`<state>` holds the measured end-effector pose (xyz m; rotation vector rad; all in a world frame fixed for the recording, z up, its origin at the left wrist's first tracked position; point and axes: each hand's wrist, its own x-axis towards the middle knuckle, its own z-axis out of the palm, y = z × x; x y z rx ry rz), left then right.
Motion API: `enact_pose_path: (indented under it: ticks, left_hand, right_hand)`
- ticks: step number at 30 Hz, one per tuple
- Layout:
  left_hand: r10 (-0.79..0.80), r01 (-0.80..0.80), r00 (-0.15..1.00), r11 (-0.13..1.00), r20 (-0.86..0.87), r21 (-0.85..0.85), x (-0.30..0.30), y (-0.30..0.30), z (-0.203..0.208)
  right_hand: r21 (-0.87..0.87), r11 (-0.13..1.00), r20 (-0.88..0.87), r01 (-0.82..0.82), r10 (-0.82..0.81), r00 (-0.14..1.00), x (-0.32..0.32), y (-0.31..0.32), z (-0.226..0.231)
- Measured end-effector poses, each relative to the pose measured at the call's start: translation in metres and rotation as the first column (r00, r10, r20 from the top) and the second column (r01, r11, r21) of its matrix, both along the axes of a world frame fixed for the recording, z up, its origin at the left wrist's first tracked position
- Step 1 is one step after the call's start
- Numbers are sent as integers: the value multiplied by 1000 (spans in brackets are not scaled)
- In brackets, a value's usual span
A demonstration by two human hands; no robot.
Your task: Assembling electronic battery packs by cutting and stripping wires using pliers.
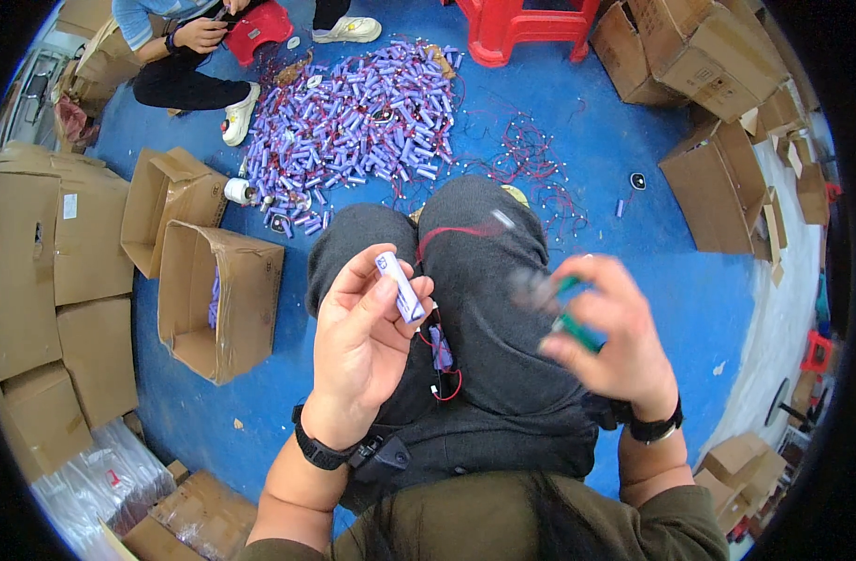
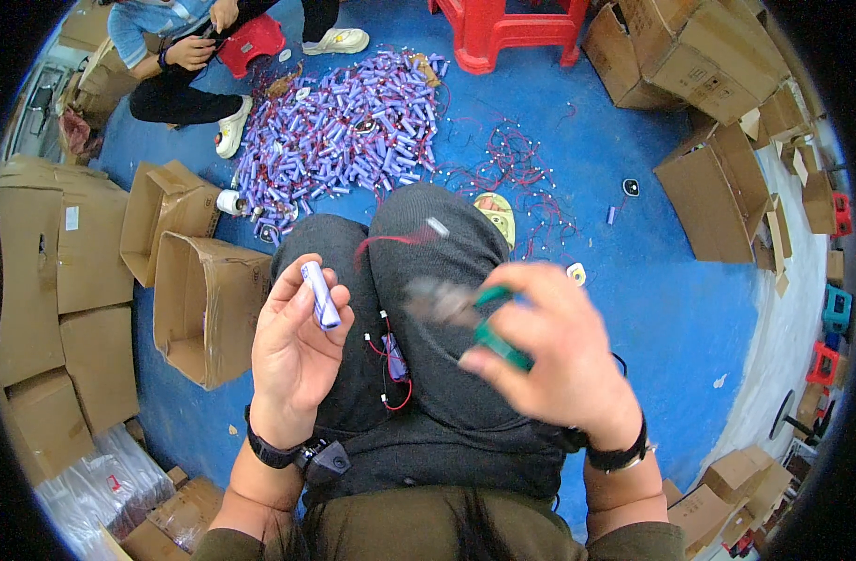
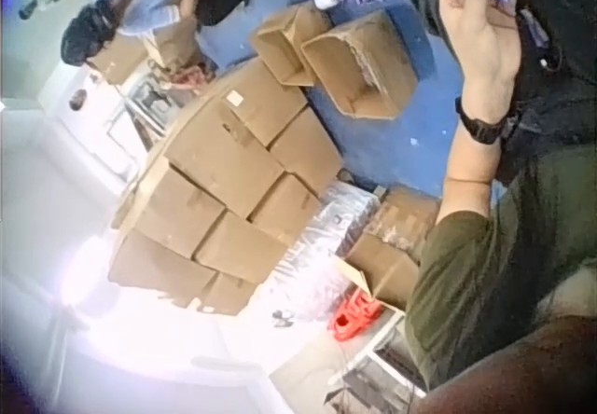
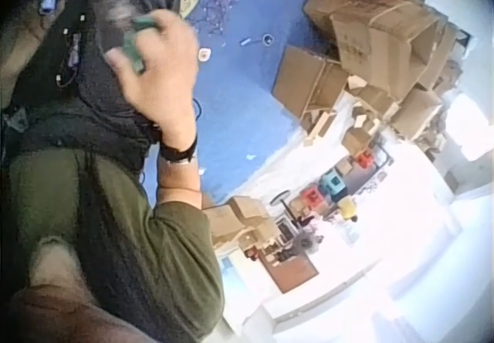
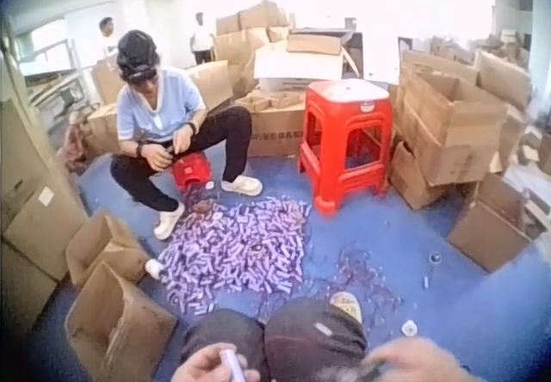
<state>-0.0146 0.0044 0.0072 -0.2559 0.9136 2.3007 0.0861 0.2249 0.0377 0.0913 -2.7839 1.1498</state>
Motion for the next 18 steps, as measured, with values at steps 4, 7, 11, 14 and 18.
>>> enact_pose_path:
  ticks: [4, 7, 11, 14, 18]
  left_hand:
    - [34, -34, 996, 999, 77, 0, 0, 4, 2]
    - [1, -3, 997, 1000, 75, 27, 2, 5, 3]
    - [-20, 19, 997, 1000, 77, 11, 7, 2, 7]
    - [-10, 13, 996, 999, 87, -34, 10, 1, 10]
    - [-33, 37, 995, 998, 93, -49, 10, 2, 10]
  right_hand:
    - [23, 993, -25, -115, 116, 993, -6, -20, 3]
    - [90, 990, -19, -106, 108, 994, -9, -26, -4]
    - [113, 989, -30, -94, 98, 995, -6, -32, -4]
    - [146, 986, -45, -79, 86, 995, -1, -34, -4]
    - [121, 991, -61, -56, 64, 996, -1, -33, -6]
